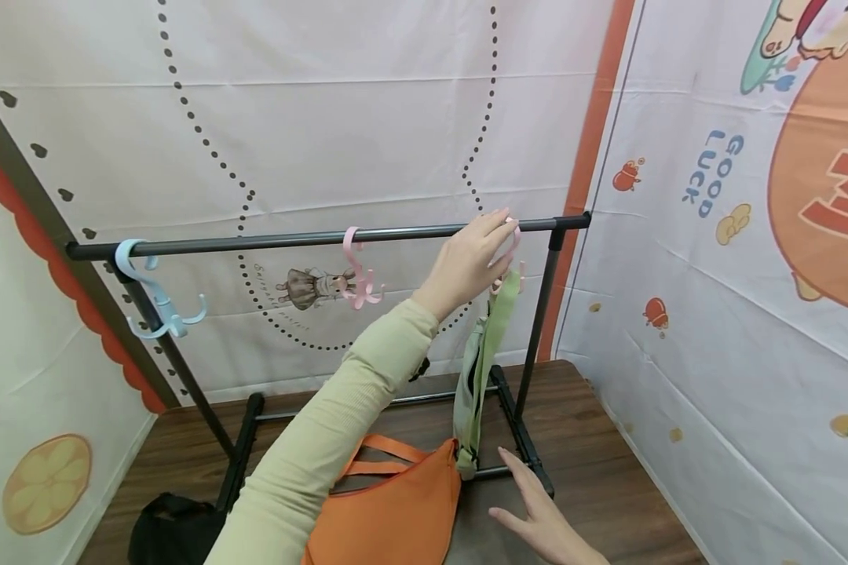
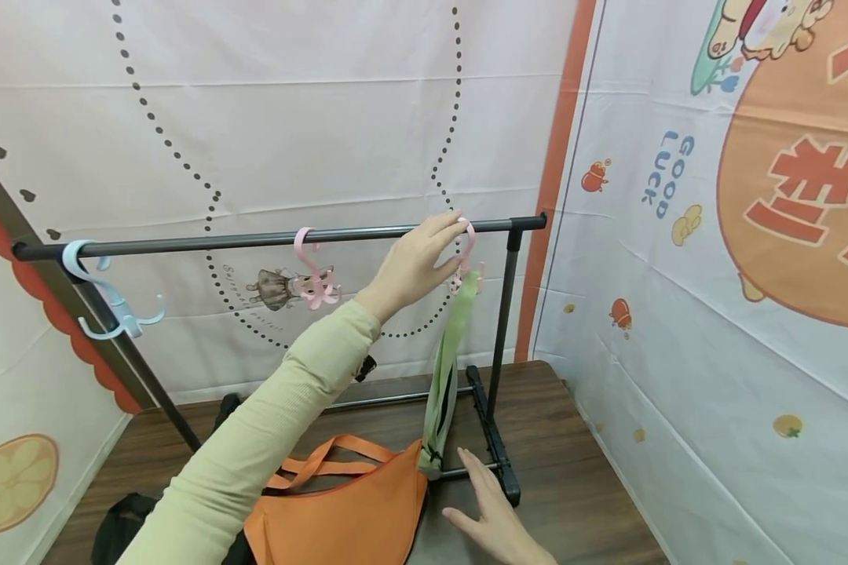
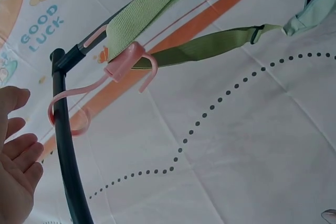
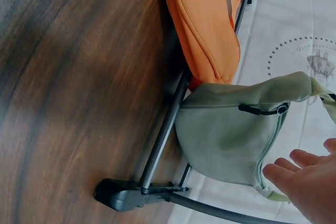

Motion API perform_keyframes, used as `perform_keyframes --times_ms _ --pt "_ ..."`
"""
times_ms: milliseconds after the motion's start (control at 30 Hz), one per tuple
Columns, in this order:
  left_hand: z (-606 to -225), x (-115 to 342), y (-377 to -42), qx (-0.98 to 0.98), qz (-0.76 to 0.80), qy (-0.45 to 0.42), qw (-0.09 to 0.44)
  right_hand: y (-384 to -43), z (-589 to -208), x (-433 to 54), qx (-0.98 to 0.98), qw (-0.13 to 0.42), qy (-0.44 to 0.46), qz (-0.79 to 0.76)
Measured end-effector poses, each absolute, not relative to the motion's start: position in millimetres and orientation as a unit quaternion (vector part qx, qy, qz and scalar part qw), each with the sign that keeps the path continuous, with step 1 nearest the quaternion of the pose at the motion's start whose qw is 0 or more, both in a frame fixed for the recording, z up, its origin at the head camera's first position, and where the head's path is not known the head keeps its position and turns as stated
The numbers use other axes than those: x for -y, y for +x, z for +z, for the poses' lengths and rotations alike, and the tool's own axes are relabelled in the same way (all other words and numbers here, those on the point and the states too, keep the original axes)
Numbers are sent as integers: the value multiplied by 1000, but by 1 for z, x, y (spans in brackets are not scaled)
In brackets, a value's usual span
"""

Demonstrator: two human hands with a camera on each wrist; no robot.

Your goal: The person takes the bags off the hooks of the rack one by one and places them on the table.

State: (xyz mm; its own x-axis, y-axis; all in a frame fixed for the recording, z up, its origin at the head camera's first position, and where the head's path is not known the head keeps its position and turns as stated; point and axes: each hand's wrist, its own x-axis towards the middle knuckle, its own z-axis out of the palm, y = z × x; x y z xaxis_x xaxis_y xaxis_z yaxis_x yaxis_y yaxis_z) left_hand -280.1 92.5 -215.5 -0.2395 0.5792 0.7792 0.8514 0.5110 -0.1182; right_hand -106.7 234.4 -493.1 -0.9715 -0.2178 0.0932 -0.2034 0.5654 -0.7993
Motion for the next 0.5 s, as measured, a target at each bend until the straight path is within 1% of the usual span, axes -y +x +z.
perform_keyframes --times_ms 167,267,367,500 --pt "-209 -99 -288 786 -174 -439 399 -107 -496 -233 -875 41 -119 -468" --pt "-207 -102 -293 801 -162 -423 393 -108 -496 -233 -873 49 -120 -471" --pt "-206 -105 -297 810 -152 -405 396 -113 -493 -231 -877 34 -119 -464" --pt "-206 -111 -303 813 -147 -381 414 -125 -481 -227 -884 -22 -119 -452"
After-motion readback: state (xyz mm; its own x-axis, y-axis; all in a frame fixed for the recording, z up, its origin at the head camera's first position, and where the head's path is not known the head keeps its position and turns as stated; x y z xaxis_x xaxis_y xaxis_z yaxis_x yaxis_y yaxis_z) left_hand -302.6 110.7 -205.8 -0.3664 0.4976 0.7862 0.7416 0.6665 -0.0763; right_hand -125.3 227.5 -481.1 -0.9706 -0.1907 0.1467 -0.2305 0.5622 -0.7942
